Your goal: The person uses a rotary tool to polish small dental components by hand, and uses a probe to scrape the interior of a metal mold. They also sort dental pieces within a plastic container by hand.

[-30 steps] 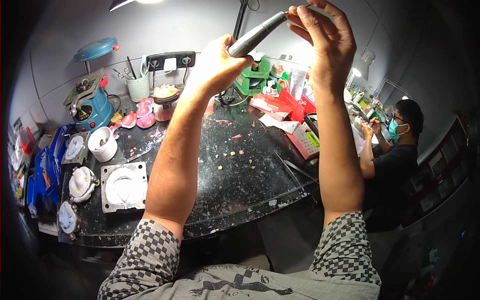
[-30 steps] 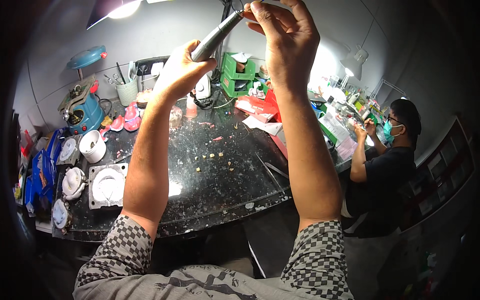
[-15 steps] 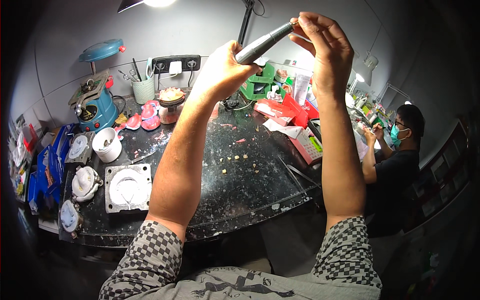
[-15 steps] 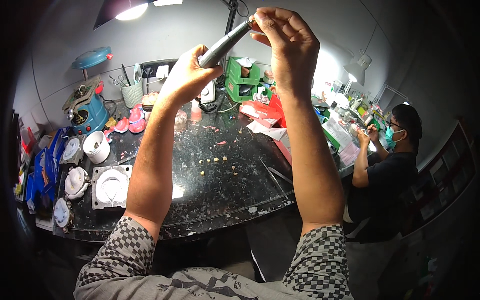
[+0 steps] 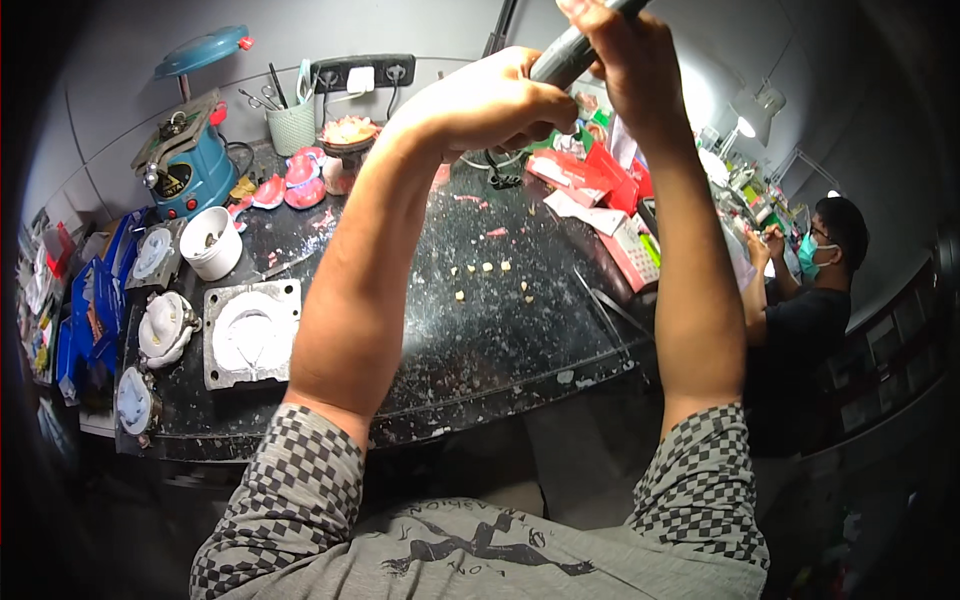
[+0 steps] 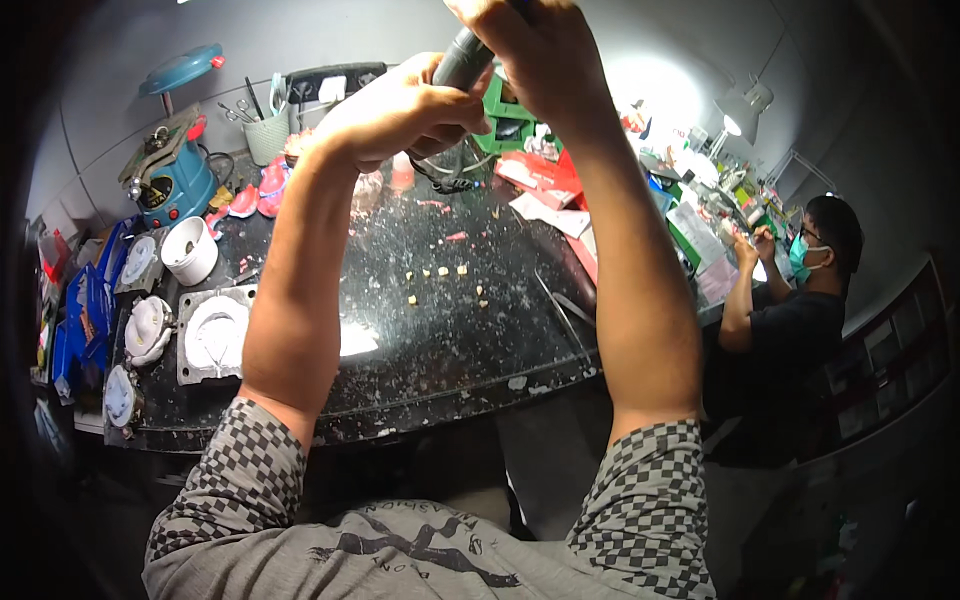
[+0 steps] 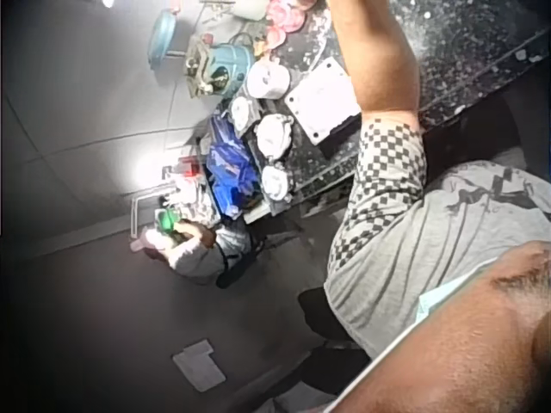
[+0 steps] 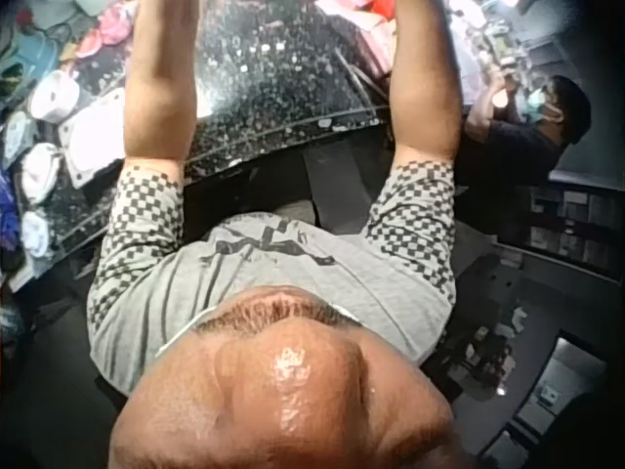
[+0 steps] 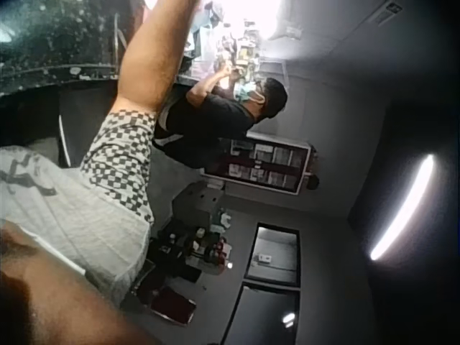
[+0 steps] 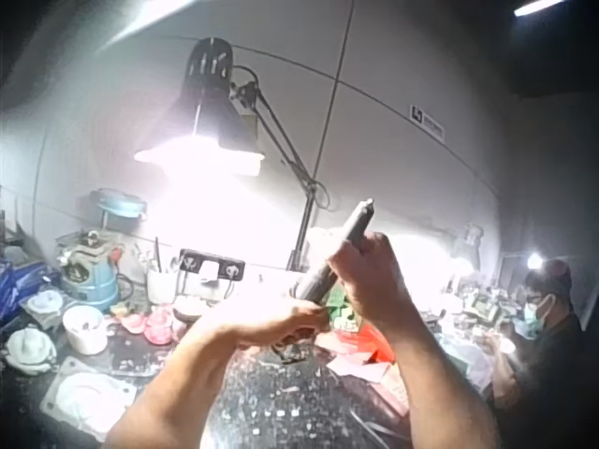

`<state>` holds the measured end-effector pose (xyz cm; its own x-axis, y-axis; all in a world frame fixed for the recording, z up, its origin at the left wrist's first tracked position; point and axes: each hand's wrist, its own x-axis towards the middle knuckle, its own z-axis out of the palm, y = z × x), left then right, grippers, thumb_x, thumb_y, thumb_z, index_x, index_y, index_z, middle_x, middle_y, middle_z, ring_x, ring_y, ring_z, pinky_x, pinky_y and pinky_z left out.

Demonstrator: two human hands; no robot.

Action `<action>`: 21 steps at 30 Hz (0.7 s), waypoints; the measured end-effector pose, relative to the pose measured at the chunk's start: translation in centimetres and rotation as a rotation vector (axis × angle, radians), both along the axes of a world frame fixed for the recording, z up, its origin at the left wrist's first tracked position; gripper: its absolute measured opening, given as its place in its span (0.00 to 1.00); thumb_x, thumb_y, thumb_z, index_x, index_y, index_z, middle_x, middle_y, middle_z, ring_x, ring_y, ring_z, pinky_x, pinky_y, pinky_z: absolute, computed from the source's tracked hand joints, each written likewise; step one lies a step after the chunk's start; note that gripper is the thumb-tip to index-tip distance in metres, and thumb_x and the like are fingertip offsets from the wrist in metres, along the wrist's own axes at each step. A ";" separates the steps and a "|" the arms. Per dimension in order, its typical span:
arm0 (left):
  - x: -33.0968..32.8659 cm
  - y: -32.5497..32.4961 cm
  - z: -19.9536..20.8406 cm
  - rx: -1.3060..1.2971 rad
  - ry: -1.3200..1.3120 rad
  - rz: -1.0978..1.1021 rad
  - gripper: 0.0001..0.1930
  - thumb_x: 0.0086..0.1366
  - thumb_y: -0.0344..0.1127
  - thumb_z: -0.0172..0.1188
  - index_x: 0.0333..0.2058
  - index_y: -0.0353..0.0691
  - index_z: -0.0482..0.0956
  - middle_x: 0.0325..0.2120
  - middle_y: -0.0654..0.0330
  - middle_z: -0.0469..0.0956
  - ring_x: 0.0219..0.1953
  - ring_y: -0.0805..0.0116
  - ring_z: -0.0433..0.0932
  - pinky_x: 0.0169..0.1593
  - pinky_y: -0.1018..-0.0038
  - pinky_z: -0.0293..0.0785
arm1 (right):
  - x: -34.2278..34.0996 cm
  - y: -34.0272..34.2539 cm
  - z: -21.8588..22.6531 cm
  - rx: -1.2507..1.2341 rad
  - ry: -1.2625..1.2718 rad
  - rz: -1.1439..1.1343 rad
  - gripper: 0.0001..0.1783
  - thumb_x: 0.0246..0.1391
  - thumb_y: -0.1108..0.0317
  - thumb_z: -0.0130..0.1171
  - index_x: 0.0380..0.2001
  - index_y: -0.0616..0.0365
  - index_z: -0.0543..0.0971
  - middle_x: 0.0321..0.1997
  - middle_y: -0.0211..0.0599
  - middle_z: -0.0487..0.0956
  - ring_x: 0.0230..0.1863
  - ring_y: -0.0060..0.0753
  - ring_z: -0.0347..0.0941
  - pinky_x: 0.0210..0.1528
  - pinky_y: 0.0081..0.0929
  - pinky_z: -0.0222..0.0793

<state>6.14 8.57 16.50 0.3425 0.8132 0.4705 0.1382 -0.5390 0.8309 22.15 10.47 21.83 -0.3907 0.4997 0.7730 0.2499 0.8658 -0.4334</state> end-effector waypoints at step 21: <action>-2.4 1.4 0.1 0.164 0.032 0.631 0.22 0.65 0.50 0.54 0.42 0.35 0.80 0.34 0.52 0.77 0.39 0.61 0.75 0.43 0.64 0.72 | 7.6 17.2 -24.4 -0.313 -0.736 -0.772 0.14 0.39 0.53 0.74 0.21 0.52 0.86 0.19 0.36 0.82 0.27 0.33 0.81 0.34 0.33 0.74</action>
